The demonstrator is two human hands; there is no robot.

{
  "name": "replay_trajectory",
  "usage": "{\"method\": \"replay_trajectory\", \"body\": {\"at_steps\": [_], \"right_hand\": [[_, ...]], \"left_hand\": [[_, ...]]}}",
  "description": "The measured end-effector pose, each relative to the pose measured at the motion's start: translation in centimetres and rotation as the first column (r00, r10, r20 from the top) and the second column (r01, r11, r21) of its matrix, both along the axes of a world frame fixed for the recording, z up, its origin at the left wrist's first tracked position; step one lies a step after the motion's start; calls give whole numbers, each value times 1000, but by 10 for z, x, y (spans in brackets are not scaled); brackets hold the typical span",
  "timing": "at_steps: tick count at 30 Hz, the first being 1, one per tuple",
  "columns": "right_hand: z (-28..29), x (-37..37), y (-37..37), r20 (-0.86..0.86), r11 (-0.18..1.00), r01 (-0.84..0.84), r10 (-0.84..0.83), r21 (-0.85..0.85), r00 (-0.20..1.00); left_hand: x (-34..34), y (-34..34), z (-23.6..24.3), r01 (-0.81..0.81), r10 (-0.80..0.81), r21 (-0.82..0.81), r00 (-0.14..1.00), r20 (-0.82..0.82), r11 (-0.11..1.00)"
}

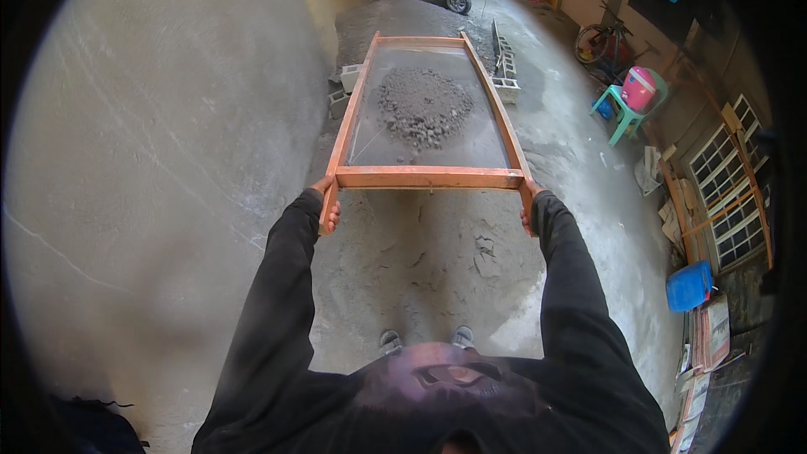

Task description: The person holds a rectangular sieve over a pile of concrete while another person pours material from a bucket onto it. The person shakes the sieve back and forth to separate fine particles from larger chunks. The process is repeated with additional material poured onto the sieve.

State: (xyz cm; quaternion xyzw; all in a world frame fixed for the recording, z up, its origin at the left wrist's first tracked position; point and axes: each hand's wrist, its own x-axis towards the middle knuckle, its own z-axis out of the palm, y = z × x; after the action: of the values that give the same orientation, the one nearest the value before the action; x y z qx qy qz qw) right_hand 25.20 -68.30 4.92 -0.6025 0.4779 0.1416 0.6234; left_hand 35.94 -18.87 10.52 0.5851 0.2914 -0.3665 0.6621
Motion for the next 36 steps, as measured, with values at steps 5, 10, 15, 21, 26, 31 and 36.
{"method": "replay_trajectory", "body": {"at_steps": [5,10,15,21,26,31,36], "right_hand": [[-47,-69,25,64,992,-67,74,-104,995],[-120,-227,47,126,999,-25,28,-29,992],[-105,-239,51,204,998,30,-17,-59,979],[10,-27,32,2,998,-50,50,-32,999],[36,8,11,111,999,-28,25,28,994],[-76,-115,34,165,999,23,-30,43,986],[-118,-261,44,114,996,81,-78,-30,990]], "left_hand": [[-94,7,-103,-45,43,7,975,218,999],[-260,50,-226,-80,87,-367,996,2,927],[-282,54,-245,-66,100,-414,993,61,908],[-30,17,-92,-22,23,-12,992,124,1000],[0,5,-16,-33,33,-17,999,-30,999],[-129,24,-142,-26,34,-88,995,90,996],[-302,47,-233,-54,55,-246,998,-3,968]]}}
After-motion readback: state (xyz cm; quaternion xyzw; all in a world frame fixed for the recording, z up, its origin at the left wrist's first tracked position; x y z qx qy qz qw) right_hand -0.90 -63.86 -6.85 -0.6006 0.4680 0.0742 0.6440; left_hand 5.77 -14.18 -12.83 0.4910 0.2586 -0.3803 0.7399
